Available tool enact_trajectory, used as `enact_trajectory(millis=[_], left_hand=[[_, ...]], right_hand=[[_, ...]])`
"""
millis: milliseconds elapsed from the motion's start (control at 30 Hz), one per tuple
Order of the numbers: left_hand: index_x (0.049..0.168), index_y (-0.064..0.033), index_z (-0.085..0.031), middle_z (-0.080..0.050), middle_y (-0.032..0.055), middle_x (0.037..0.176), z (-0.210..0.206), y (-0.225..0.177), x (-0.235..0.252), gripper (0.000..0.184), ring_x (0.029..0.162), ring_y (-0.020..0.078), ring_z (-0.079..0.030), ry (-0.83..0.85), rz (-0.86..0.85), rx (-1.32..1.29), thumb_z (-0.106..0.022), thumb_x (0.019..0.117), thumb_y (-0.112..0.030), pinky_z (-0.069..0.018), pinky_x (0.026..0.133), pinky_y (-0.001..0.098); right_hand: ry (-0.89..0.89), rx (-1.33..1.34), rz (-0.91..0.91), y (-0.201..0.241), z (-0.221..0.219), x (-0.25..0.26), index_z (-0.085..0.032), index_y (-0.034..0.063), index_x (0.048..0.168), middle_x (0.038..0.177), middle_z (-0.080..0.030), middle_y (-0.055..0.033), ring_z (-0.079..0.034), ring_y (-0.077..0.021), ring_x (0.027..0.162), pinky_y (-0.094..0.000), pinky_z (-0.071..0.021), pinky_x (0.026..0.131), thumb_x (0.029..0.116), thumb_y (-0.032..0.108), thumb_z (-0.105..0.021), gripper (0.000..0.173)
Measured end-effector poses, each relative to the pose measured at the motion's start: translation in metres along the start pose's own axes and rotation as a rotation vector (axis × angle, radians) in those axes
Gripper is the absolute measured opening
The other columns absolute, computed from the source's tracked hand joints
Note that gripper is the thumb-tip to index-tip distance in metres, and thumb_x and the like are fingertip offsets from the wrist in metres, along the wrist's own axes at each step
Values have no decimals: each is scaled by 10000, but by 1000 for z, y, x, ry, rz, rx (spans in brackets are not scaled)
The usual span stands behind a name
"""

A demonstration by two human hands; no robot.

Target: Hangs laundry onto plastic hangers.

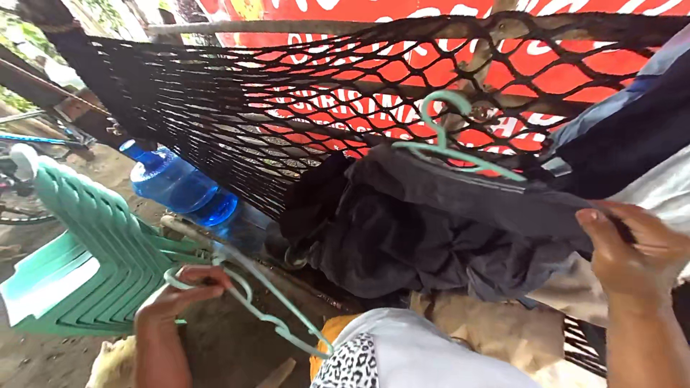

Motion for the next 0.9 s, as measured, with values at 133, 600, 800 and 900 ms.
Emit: enact_trajectory(millis=[133,600,800,900], left_hand=[[1170,-283,-731,-708,-160,1151,-32,-53,57,194,1091,-30,-639,59,-271,174,-628,1012,-327,-524,966,195],[913,-32,-733,-682,-29,862,-110,-125,162,304,795,-64,-634,10,-353,488,-581,1014,-275,-549,753,128],[1026,-94,-671,-686,-131,902,-71,-95,170,178,644,-81,-610,-167,-185,324,-537,1024,-211,-528,581,113],[1369,-10,-581,-681,25,1146,-106,-98,175,426,687,-51,-602,-71,-166,437,-551,1020,-252,-523,597,132]], right_hand=[[236,369,67,14,-15,11,-748,200,1109,1060,-716,210,-609,155,983,-81,-493,890,1042,274,-587,189],[120,232,0,18,-25,1,-756,61,934,974,-693,32,-613,-4,1003,-205,-511,918,991,225,-629,215],[-62,31,-73,-12,27,-3,-703,-68,957,974,-662,-68,-601,5,937,-177,-504,877,987,142,-577,247],[21,106,-5,12,-13,2,-744,-8,885,927,-690,-47,-634,-41,928,-226,-537,873,952,200,-651,237]])
Point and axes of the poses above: each hand's wrist, its own x-axis towards the middle knuckle, its own z-axis out of the back of the hand, y = z × x, the point moved 9 cm from there along x, towards the middle knuckle
